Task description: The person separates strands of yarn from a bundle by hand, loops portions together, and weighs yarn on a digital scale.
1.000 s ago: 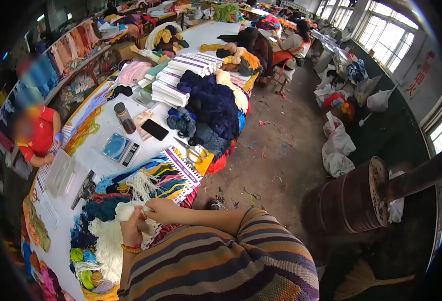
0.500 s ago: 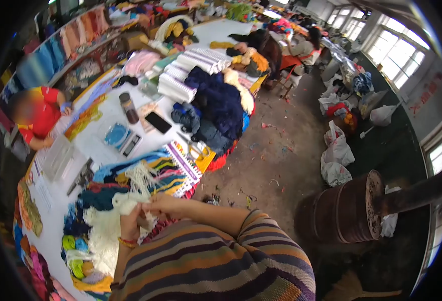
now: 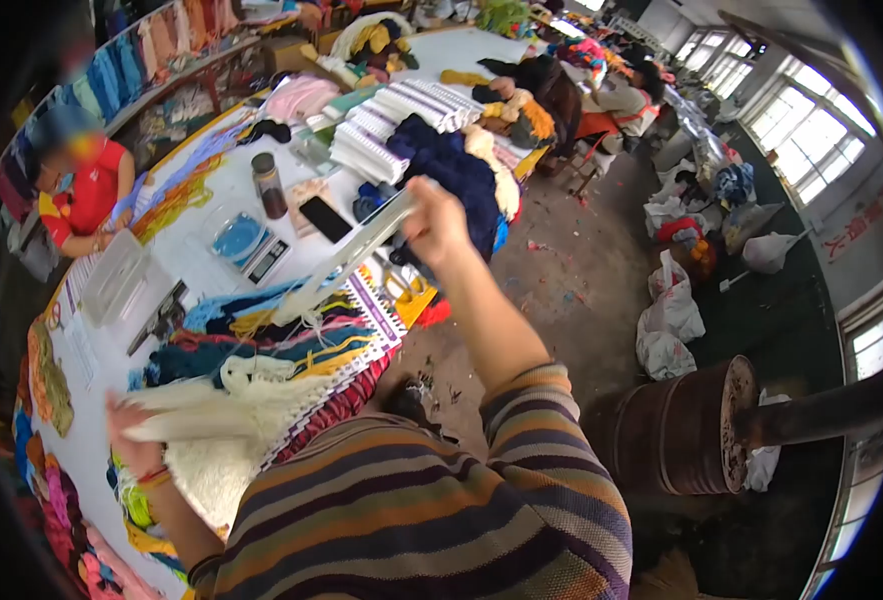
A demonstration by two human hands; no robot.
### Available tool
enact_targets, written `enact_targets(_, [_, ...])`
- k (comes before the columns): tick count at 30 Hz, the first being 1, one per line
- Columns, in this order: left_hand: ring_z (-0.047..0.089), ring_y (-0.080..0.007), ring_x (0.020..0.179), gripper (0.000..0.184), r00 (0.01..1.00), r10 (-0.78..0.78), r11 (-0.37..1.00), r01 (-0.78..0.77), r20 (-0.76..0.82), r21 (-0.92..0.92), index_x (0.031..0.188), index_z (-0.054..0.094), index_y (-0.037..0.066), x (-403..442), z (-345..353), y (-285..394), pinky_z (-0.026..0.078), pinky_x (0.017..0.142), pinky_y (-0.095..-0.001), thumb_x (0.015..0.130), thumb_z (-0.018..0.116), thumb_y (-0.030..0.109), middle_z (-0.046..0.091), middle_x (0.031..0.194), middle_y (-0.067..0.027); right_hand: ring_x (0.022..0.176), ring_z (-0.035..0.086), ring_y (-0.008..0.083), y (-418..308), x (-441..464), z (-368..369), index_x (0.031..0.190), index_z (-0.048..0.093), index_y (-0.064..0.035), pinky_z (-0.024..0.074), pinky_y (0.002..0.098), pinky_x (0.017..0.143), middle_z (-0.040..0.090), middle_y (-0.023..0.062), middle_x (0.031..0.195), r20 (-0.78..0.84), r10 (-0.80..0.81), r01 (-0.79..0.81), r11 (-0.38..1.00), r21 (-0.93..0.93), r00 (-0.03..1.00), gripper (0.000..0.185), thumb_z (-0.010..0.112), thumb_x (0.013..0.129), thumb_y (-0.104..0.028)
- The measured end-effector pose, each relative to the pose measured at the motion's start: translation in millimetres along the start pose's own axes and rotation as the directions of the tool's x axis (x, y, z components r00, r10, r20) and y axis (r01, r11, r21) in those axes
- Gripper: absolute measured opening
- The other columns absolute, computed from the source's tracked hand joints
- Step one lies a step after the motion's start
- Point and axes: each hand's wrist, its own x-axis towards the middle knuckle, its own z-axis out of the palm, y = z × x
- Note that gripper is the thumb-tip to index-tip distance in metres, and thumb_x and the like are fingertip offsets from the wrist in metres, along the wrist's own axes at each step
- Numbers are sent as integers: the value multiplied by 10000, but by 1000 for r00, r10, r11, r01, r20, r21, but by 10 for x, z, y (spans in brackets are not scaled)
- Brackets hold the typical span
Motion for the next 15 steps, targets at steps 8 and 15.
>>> enact_targets(8, [496, -111, 748, 347, 994, -30, 987, 45, 105, -152, 1228, 418, 75, 11, 327, 170, 415, 853, -389, 890, 457, 145, 510, 807, 3, 539, 531, 146, -590, 622, 156, 776, 583, -15, 420, 302, 476, 543, 63, 583, 190, -393, 291, 216, -932, 900, 216, 601, 743, -227])
enact_targets(15, [499, -166, 835, 235, 881, -265, 848, 407, 393, -339, 1096, 488, 125, -125, 1372, -832, 281, 947, -594, 900, 421, 235, 462, 779, 8, 742, 577, 374, 1224, -367, 1121, 863, 565, -19, 443, 450, 673, 587, 222, 759, 739, 258, 768, -17, -640, 622, 313, 514, 779, -316])
